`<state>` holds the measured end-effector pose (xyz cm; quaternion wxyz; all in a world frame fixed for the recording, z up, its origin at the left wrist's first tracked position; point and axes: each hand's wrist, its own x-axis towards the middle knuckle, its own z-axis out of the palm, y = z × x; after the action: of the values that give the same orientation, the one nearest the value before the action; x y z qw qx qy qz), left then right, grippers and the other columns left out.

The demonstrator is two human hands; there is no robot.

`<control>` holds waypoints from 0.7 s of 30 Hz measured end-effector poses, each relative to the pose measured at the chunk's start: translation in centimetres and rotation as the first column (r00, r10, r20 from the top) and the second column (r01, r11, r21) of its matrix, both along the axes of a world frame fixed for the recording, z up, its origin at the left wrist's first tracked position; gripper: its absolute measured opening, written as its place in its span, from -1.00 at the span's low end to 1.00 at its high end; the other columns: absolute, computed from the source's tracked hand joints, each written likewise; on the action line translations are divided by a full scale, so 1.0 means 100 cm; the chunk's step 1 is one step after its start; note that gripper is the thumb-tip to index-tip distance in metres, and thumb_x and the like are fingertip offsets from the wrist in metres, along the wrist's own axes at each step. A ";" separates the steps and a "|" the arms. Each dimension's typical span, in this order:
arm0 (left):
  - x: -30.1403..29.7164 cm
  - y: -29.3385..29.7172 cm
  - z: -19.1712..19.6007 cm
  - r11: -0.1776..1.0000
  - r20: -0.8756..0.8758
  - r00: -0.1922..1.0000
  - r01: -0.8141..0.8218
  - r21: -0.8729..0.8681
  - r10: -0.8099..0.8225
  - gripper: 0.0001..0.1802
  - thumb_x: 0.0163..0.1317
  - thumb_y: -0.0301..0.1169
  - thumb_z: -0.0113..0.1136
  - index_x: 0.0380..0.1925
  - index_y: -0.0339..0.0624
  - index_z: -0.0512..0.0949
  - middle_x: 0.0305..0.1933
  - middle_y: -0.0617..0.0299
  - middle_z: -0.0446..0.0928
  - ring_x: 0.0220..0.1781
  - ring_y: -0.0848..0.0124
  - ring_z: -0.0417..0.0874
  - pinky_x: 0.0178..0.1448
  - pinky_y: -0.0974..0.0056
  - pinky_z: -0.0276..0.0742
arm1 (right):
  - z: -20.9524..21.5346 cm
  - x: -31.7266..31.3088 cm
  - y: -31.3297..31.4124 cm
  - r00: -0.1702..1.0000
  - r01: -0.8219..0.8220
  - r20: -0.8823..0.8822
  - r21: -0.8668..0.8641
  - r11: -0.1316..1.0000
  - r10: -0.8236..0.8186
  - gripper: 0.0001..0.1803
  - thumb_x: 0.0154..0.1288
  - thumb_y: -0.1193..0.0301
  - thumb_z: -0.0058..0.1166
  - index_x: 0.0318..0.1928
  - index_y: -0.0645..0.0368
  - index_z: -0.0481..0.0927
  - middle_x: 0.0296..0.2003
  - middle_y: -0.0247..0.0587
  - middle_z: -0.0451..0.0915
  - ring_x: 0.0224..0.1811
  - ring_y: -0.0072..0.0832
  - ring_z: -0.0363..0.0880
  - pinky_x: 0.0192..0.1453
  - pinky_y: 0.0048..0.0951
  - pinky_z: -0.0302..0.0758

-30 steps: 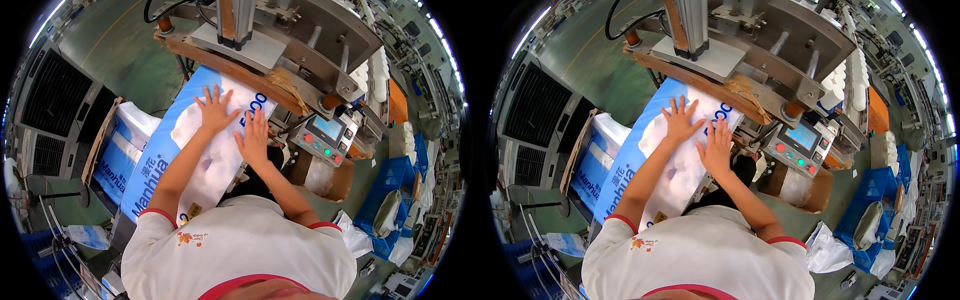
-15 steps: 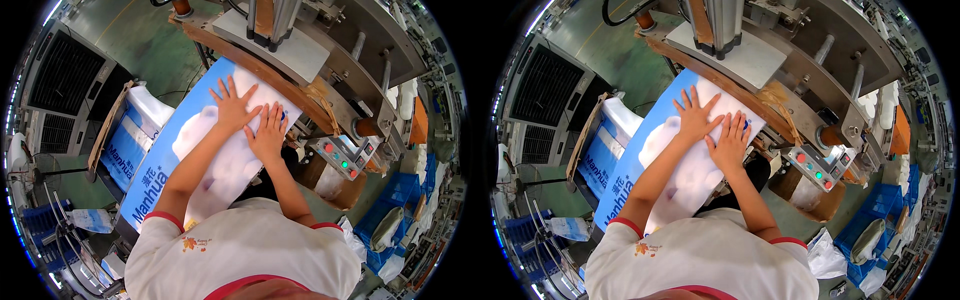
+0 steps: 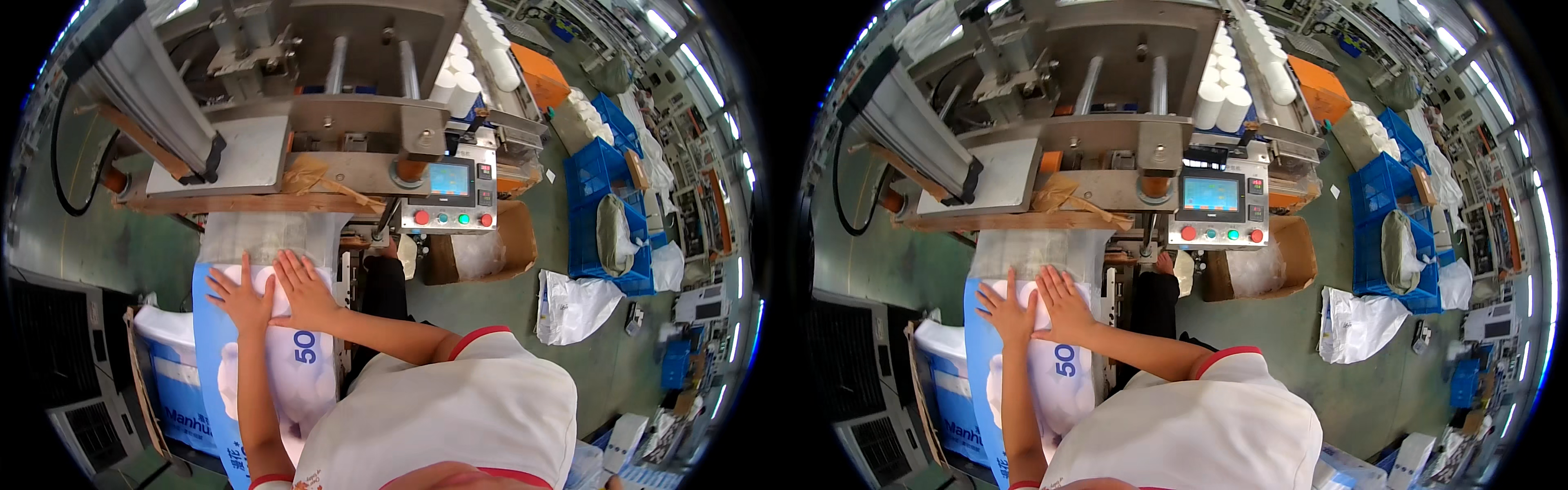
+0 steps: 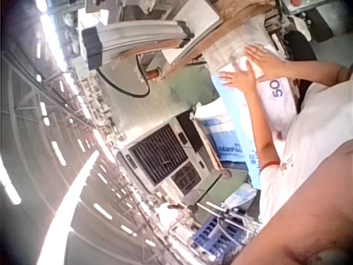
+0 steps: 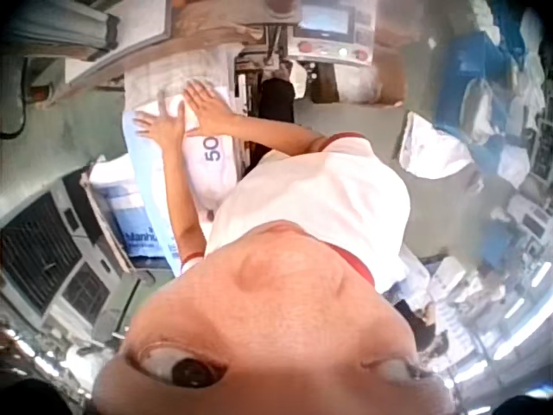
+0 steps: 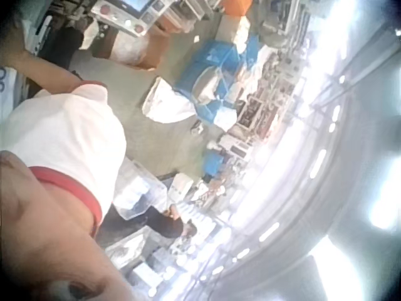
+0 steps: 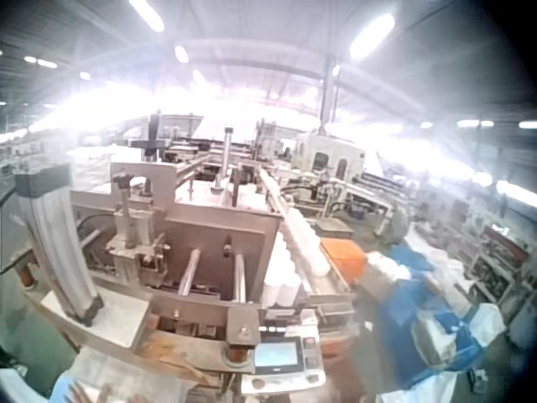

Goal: The person operates a packaging machine by manually placing large plastic bags over stacks of tissue rolls, smoothing the plastic, and activating the sealing mechanism via a control panel.

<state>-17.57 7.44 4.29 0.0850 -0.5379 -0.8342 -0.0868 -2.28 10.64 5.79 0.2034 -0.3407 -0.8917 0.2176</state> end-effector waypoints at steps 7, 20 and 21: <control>0.002 0.003 -0.006 0.999 -0.071 0.997 -0.008 -0.036 0.005 -0.22 0.09 0.28 -0.06 0.33 0.39 0.13 0.35 -0.43 -0.10 0.38 -0.38 -0.17 0.25 -0.46 -0.24 | -0.003 0.009 0.001 0.999 0.012 -0.044 0.078 0.997 -0.009 0.15 0.00 -0.28 0.01 0.30 0.47 0.02 0.35 0.22 -0.05 0.46 -0.06 -0.25 0.48 -0.14 -0.32; 0.002 -0.005 -0.004 0.999 -0.031 0.999 -0.015 -0.039 0.014 -0.04 0.09 0.34 -0.12 0.40 0.15 -0.08 0.36 -0.44 -0.14 0.38 -0.37 -0.16 0.27 -0.44 -0.29 | 0.008 0.022 -0.007 0.875 0.010 -0.484 0.035 0.999 0.008 -0.71 0.02 0.31 0.17 -0.22 0.10 0.47 -0.05 -0.22 0.46 0.12 -0.23 0.34 0.13 -0.20 0.31; 0.004 -0.004 -0.002 0.999 -0.024 0.999 -0.033 -0.017 0.032 -0.02 0.08 0.31 -0.06 0.40 0.12 -0.09 0.35 -0.41 -0.09 0.38 -0.34 -0.13 0.28 -0.43 -0.27 | 0.002 0.023 -0.007 0.884 -0.012 -0.468 0.008 1.000 0.014 -0.76 0.02 0.32 0.16 -0.29 0.10 0.47 -0.11 -0.23 0.47 0.05 -0.25 0.38 0.05 -0.24 0.35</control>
<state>-17.14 7.01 4.05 0.0916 -0.5260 -0.8425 -0.0719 0.05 9.97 6.01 0.4117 -0.2719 -0.8191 0.2927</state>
